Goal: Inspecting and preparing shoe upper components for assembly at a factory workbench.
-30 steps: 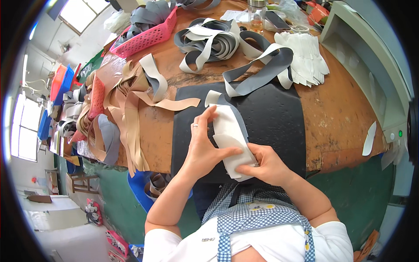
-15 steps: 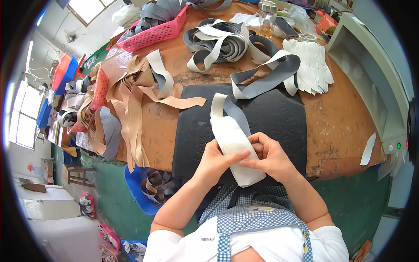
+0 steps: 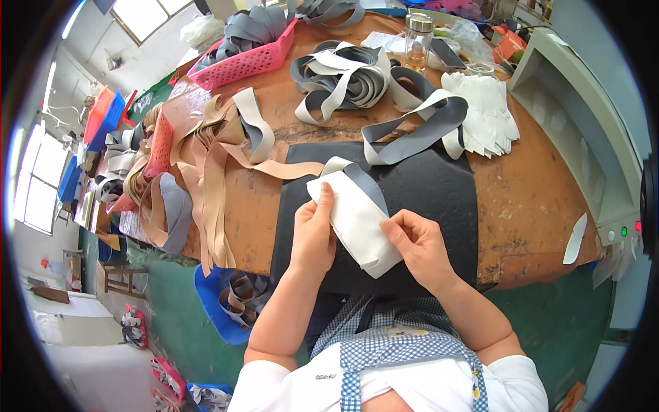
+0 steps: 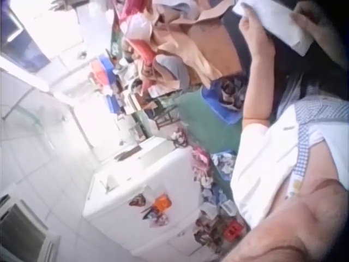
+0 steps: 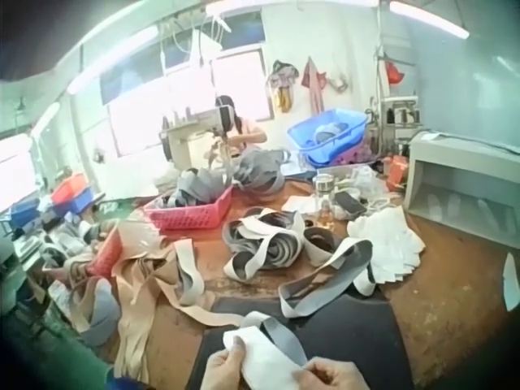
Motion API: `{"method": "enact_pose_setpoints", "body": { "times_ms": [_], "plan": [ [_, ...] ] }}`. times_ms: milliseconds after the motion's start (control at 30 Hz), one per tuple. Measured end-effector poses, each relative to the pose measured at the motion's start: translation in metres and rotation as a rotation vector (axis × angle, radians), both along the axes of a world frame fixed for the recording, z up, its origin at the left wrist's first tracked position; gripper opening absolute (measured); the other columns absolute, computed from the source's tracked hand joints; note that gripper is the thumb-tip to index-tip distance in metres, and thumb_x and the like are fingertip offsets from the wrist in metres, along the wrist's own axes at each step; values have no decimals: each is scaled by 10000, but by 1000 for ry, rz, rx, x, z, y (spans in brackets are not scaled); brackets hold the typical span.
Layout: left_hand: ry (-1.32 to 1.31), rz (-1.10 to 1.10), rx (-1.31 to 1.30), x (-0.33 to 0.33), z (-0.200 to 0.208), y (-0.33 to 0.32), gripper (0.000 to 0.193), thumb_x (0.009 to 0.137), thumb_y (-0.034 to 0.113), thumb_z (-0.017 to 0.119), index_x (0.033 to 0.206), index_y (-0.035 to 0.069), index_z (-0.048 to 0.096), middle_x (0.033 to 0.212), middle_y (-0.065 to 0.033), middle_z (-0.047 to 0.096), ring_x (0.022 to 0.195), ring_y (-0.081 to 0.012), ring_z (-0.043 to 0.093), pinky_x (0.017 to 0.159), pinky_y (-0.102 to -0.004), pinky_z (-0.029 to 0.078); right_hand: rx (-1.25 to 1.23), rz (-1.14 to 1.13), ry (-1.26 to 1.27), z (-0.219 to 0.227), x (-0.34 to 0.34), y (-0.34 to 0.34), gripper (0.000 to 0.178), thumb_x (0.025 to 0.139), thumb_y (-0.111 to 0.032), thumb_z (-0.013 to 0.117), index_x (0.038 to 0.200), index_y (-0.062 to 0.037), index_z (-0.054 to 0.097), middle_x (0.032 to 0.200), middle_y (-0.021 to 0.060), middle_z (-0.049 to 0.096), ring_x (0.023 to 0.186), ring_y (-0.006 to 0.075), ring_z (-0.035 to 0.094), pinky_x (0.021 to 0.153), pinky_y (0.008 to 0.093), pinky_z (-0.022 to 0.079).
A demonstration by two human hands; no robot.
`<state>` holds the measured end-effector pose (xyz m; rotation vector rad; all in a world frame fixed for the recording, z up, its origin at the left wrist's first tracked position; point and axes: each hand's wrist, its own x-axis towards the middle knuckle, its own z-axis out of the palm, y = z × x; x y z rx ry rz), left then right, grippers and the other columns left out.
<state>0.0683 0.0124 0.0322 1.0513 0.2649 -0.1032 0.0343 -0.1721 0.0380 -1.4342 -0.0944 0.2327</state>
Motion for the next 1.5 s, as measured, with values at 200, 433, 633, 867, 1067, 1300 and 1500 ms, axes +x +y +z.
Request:
{"method": "enact_pose_setpoints", "body": {
  "times_ms": [200,433,633,867,1067,1300,1500],
  "plan": [
    [19,-348,62,-28,8,-10,331,908,118,759,1177,-40,648,1113,-93,702,974,-155,676,876,-302,548,-64,-140,-135,1,17,6,332,1049,-276,582,800,-57,584,692,-73,522,656,-2,415,561,200,344],
    [-24,-310,50,-32,4,-11,324,872,42,780,1163,-34,660,1096,-80,707,1000,-150,670,924,-306,534,-48,-314,-207,-20,24,21,412,1090,-296,480,758,-57,523,667,-66,460,632,28,376,554,236,342],
    [-194,-308,49,-39,7,-21,460,878,6,756,1285,-54,549,1226,-96,624,1175,-158,583,1012,-313,489,-166,-365,-224,-21,32,21,455,1101,-325,444,751,-44,522,661,-45,471,631,38,371,555,252,349],
    [-170,-98,179,-43,-7,-36,265,912,20,730,1147,-52,633,986,-46,684,854,-80,629,776,-222,516,0,-459,-139,-28,33,27,469,1106,-333,425,742,-53,518,671,-46,469,635,40,372,554,248,343],
    [-190,-147,174,-40,-6,-29,243,934,45,715,1147,-45,642,1000,-53,690,881,-70,622,785,-217,510,-64,-478,-186,-22,29,27,472,1095,-308,455,741,1,498,615,45,477,599,98,398,539,326,390],
    [-190,-194,261,-42,-3,-23,282,879,-1,748,1139,-68,662,1028,-99,721,905,-132,685,837,-270,553,-163,-312,-290,-12,24,26,434,1079,-291,492,751,-7,485,578,82,451,575,99,387,516,335,384],
    [-169,-273,227,-46,-9,-17,295,848,1,783,1117,-77,691,981,-88,732,871,-117,680,813,-258,555,-14,-281,-164,-24,22,22,401,1051,-316,556,820,11,574,641,71,591,628,75,520,564,300,455]
  ]
}}
